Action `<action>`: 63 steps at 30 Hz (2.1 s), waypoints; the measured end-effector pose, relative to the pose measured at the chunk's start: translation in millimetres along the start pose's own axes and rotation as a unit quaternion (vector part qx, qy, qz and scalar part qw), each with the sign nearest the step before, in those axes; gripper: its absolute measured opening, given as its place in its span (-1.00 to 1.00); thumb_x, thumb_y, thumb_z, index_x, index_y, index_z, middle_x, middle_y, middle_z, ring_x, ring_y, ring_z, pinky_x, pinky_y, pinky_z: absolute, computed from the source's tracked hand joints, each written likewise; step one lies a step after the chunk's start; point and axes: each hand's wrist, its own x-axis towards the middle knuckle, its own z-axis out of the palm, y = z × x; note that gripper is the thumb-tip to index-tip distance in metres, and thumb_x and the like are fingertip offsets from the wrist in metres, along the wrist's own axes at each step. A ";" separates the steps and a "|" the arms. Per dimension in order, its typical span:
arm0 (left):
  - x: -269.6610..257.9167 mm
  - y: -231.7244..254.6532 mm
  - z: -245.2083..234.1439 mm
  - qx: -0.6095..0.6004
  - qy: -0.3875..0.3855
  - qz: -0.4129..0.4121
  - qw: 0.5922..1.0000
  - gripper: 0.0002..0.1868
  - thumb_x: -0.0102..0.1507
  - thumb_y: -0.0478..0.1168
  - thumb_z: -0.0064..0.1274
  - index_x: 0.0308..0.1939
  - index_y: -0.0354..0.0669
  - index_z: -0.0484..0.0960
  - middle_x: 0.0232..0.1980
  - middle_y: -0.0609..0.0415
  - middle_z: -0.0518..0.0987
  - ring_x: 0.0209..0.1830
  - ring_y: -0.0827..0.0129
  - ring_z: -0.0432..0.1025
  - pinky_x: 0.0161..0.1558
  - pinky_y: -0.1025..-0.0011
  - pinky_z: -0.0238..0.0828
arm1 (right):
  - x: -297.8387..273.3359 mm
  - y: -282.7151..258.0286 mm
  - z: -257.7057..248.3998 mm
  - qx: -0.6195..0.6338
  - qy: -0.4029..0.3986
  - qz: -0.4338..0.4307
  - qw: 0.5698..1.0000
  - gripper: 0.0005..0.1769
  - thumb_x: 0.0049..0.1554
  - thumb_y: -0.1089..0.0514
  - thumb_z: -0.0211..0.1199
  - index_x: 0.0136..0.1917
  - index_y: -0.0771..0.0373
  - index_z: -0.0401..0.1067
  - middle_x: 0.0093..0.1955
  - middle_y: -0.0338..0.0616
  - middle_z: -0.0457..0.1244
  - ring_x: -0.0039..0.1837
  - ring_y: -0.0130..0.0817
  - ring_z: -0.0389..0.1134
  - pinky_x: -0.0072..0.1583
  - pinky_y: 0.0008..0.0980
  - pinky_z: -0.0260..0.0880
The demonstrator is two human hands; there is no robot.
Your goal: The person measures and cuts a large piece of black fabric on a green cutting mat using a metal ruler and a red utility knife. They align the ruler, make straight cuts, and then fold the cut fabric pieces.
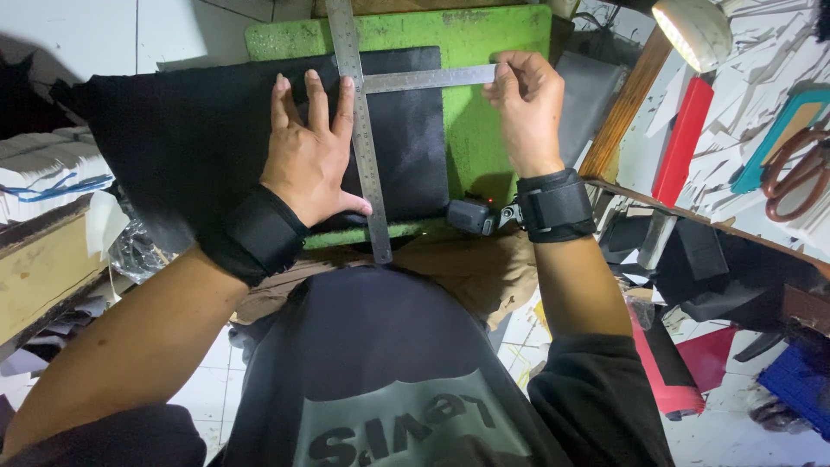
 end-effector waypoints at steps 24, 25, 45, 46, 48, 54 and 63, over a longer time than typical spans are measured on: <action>0.7 1.3 -1.5 0.012 0.010 0.001 1.000 0.73 -0.33 0.63 0.30 0.57 -0.45 -0.09 0.43 -0.68 0.12 0.40 -0.58 0.13 0.45 -0.27 -0.28 | 3.4 2.8 0.4 -0.002 0.002 -0.005 1.000 -0.85 0.36 0.27 0.16 0.15 0.37 0.45 -0.05 -0.16 0.40 -0.08 -0.49 0.46 -0.04 -0.50 0.53; -0.7 2.1 -2.4 0.018 0.009 -0.002 1.000 0.73 -0.34 0.63 0.31 0.57 -0.46 -0.08 0.43 -0.67 0.13 0.39 -0.56 0.15 0.45 -0.27 -0.27 | 2.3 1.5 1.4 0.010 0.003 -0.001 1.000 -0.86 0.36 0.27 0.16 0.14 0.38 0.44 -0.04 -0.16 0.40 -0.08 -0.49 0.47 -0.04 -0.50 0.54; -4.5 -4.3 31.0 0.045 0.128 0.016 0.991 0.72 -0.33 0.59 0.39 0.59 -0.45 0.00 0.40 -0.57 0.24 0.36 -0.37 0.25 0.38 -0.24 -0.08 | -159.0 40.6 -42.5 0.023 0.003 0.035 0.999 -0.81 0.38 0.29 0.15 0.20 0.45 0.43 -0.01 -0.13 0.39 -0.01 -0.46 0.45 0.08 -0.48 0.47; -3.0 -5.8 34.1 0.053 0.130 0.013 0.990 0.70 -0.33 0.60 0.38 0.59 -0.42 0.02 0.40 -0.52 0.26 0.31 -0.36 0.26 0.36 -0.23 -0.05 | -157.9 41.6 -41.3 0.009 0.008 0.023 1.000 -0.81 0.37 0.29 0.15 0.20 0.45 0.44 -0.01 -0.12 0.39 -0.01 -0.46 0.44 0.07 -0.47 0.46; -2.0 -5.2 36.6 0.058 0.124 0.013 0.991 0.69 -0.33 0.59 0.38 0.59 -0.39 0.04 0.39 -0.50 0.29 0.30 -0.33 0.28 0.35 -0.22 -0.02 | -158.6 41.7 -38.6 0.011 0.011 0.021 1.000 -0.81 0.37 0.29 0.15 0.19 0.46 0.43 -0.01 -0.13 0.39 -0.01 -0.46 0.45 0.08 -0.47 0.46; -1.7 -9.7 40.2 0.049 0.118 0.024 0.992 0.64 -0.30 0.61 0.38 0.58 -0.35 0.11 0.33 -0.48 0.34 0.26 -0.25 0.32 0.30 -0.20 0.05 | -158.8 33.6 -33.4 0.014 0.014 0.014 1.000 -0.80 0.36 0.29 0.16 0.19 0.47 0.43 0.02 -0.12 0.40 0.00 -0.44 0.45 0.10 -0.46 0.50; -1.1 -9.6 44.5 0.095 0.117 0.015 0.988 0.60 -0.31 0.70 0.30 0.50 -0.38 0.25 0.25 -0.46 0.40 0.23 -0.22 0.33 0.27 -0.13 0.07 | -157.3 32.2 -32.3 0.011 0.005 0.014 1.000 -0.80 0.37 0.29 0.16 0.19 0.48 0.43 0.00 -0.11 0.40 0.00 -0.47 0.44 0.11 -0.46 0.50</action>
